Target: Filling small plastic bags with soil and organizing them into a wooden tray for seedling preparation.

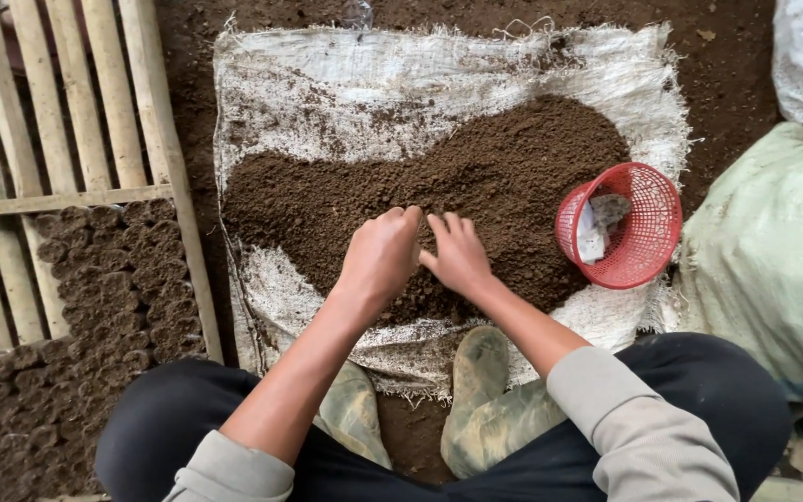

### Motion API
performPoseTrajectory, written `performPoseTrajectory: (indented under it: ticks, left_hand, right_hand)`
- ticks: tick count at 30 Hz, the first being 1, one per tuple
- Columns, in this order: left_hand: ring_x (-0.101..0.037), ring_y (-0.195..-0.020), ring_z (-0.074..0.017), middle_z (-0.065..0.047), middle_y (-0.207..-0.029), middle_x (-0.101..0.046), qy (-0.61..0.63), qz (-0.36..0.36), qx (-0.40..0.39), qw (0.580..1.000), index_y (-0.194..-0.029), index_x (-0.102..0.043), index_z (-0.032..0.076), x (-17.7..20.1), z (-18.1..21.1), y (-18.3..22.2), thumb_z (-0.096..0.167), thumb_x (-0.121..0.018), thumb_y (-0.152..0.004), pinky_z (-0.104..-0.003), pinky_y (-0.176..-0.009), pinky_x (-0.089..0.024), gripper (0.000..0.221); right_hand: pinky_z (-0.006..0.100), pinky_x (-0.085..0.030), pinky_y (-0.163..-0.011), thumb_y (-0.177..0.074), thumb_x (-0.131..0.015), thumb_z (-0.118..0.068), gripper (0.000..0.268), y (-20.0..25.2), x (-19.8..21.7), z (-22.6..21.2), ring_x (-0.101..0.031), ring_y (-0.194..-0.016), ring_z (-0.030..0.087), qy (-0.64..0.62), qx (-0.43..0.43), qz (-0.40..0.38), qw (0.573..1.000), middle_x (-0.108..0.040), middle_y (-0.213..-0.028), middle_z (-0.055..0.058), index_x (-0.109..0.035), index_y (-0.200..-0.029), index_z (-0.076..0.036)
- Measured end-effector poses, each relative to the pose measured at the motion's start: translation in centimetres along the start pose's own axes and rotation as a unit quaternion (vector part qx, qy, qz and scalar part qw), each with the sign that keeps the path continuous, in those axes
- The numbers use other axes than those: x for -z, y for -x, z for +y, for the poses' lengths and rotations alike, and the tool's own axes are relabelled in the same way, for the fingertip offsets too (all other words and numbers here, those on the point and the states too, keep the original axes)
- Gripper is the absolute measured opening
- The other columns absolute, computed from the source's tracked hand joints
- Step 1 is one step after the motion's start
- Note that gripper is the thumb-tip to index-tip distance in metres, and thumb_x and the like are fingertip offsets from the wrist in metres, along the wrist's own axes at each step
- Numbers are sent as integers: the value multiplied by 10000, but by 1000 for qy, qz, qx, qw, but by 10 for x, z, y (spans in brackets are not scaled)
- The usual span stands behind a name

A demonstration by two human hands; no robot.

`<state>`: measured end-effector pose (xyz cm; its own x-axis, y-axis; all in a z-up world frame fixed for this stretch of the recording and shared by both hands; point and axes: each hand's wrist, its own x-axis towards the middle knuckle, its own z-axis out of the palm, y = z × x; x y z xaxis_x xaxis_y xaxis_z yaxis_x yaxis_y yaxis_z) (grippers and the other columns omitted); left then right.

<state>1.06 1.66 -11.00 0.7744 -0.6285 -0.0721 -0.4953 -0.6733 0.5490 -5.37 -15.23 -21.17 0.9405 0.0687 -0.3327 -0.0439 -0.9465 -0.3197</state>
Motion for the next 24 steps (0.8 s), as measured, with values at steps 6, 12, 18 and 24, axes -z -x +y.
performPoseTrajectory:
  ticks: [6,12,18,24]
  left_hand:
    - [-716,-685,-492,-187,-824,-648,3,3,5,1000,-1075,-642,-25,5,5,0,-51,-650,-800,-558,-555,-615,277]
    - [-720,-684,-478,-188,-851,-656,33,10,3,999,-1126,-639,-36,-3,8,-3,-59,-642,-809,-534,-528,-614,318]
    - [-709,-694,-501,-194,-838,-637,63,-3,5,998,-1123,-646,-58,8,16,-5,-46,-650,-838,-554,-554,-618,285]
    - [-718,-710,-489,-196,-843,-639,61,-13,-6,998,-1093,-628,-42,0,16,-12,36,-721,-854,-554,-570,-620,268]
  right_hand:
    - [503,-502,-952,-1041,-585,-233,417,13,20,-16,-569,-1147,398,20,63,-54,996,-475,-1264,202,-499,-1386,-15]
    - [479,-601,-870,-1023,-587,-78,234,18,29,-7,-649,-1084,384,-34,44,-73,996,-535,-1143,181,-553,-1241,0]
    - [606,-544,-980,-1021,-610,-150,321,41,121,-59,-571,-1260,458,-268,-114,-117,950,-576,-1296,246,-584,-1310,-13]
    - [528,-576,-872,-1030,-629,-160,295,53,171,-70,-719,-1021,326,-307,-120,-68,942,-668,-1231,227,-639,-1304,-49]
